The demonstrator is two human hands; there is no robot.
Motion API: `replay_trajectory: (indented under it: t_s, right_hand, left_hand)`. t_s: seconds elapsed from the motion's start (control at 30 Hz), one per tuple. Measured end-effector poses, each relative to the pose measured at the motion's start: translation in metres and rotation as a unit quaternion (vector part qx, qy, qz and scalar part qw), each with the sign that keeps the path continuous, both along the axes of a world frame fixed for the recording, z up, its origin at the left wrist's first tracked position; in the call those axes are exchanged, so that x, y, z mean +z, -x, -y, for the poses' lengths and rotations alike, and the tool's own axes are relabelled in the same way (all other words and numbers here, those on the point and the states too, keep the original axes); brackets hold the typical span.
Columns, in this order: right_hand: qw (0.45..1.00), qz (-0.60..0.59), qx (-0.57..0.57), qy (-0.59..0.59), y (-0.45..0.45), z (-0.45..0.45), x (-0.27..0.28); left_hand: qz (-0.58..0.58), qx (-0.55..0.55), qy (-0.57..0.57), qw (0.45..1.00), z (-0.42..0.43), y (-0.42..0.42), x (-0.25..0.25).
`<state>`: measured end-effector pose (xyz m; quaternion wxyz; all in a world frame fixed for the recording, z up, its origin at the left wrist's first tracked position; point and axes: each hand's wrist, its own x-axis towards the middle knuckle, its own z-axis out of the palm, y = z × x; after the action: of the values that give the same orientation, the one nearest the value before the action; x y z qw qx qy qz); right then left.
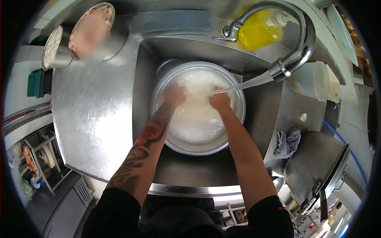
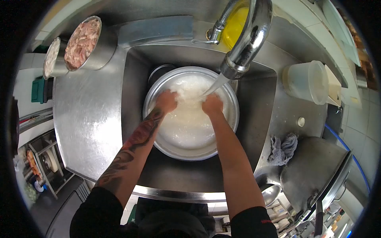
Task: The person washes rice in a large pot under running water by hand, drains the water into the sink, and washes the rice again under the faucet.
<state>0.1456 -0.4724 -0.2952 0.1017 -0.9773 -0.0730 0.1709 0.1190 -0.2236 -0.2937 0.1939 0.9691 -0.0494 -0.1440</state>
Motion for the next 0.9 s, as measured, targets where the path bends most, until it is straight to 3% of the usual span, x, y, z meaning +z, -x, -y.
replay_trajectory:
  t_s: [0.07, 0.13, 0.17, 0.23, 0.33, 0.4, 0.43, 0.47, 0.53, 0.57, 0.63, 0.67, 0.73, 0.77, 0.8, 0.83, 0.87, 0.9]
  right_hand:
    - [0.997, -0.072, -0.031, 0.009, 0.009, 0.012, 0.003]
    - [0.975, -0.203, -0.069, 0.059, 0.016, 0.02, 0.0]
    - [0.975, -0.204, -0.069, 0.06, 0.022, 0.022, -0.001]
    - [0.943, -0.281, -0.176, 0.007, 0.036, 0.028, 0.002]
    - [0.922, -0.346, -0.17, 0.017, 0.054, 0.028, -0.004]
    - [0.9, -0.368, -0.228, -0.039, 0.07, 0.027, 0.004]
    - [0.872, -0.389, -0.283, -0.095, 0.079, 0.025, 0.009]
    - [0.871, -0.39, -0.284, -0.095, 0.09, 0.025, 0.0]
    - [0.768, -0.412, -0.373, -0.318, 0.114, 0.026, -0.028]
    - [0.768, -0.412, -0.373, -0.318, 0.13, 0.029, -0.03]
    - [0.604, -0.347, -0.427, -0.576, 0.156, 0.034, -0.032]
    - [0.604, -0.347, -0.427, -0.576, 0.155, 0.03, -0.042]
    - [0.467, -0.489, -0.559, -0.48, 0.142, 0.01, -0.058]
    - [0.468, -0.49, -0.558, -0.48, 0.137, 0.0, -0.058]
    - [0.521, -0.479, -0.482, -0.516, 0.13, -0.013, -0.049]
    - [0.57, -0.463, -0.402, -0.547, 0.125, -0.024, -0.042]
    - [0.57, -0.461, -0.402, -0.549, 0.127, -0.033, -0.049]
    - [0.601, -0.358, -0.439, -0.564, 0.13, -0.04, -0.064]
  left_hand:
    - [-0.034, 0.016, -0.027, 0.999, 0.001, 0.008, 0.002]
    - [-0.18, -0.021, -0.116, 0.977, 0.003, 0.013, 0.014]
    - [-0.18, -0.021, -0.115, 0.977, 0.002, 0.018, 0.016]
    - [-0.209, 0.02, -0.049, 0.977, 0.0, 0.03, 0.018]
    - [-0.304, 0.031, -0.055, 0.951, 0.006, 0.039, 0.035]
    - [-0.287, -0.003, -0.025, 0.958, 0.001, 0.072, -0.014]
    - [-0.271, -0.036, 0.006, 0.962, 0.001, 0.074, -0.004]
    - [-0.379, 0.063, 0.02, 0.923, 0.01, 0.071, 0.002]
    - [-0.429, 0.107, 0.034, 0.896, 0.015, 0.089, -0.025]
    - [-0.407, 0.074, 0.056, 0.909, 0.011, 0.108, -0.07]
    - [-0.35, 0.016, 0.125, 0.928, 0.006, 0.143, -0.139]
    - [-0.301, 0.03, 0.212, 0.929, 0.009, 0.156, -0.133]
    - [-0.193, 0.058, 0.377, 0.904, 0.016, 0.175, -0.113]
    - [-0.164, 0.066, 0.416, 0.892, 0.024, 0.171, -0.105]
    - [-0.134, 0.07, 0.453, 0.878, 0.031, 0.165, -0.092]
    - [-0.235, 0.262, 0.48, 0.803, 0.056, 0.14, -0.062]
    - [-0.286, 0.348, 0.483, 0.751, 0.065, 0.121, -0.036]
    - [-0.323, 0.438, 0.481, 0.687, 0.075, 0.102, -0.009]
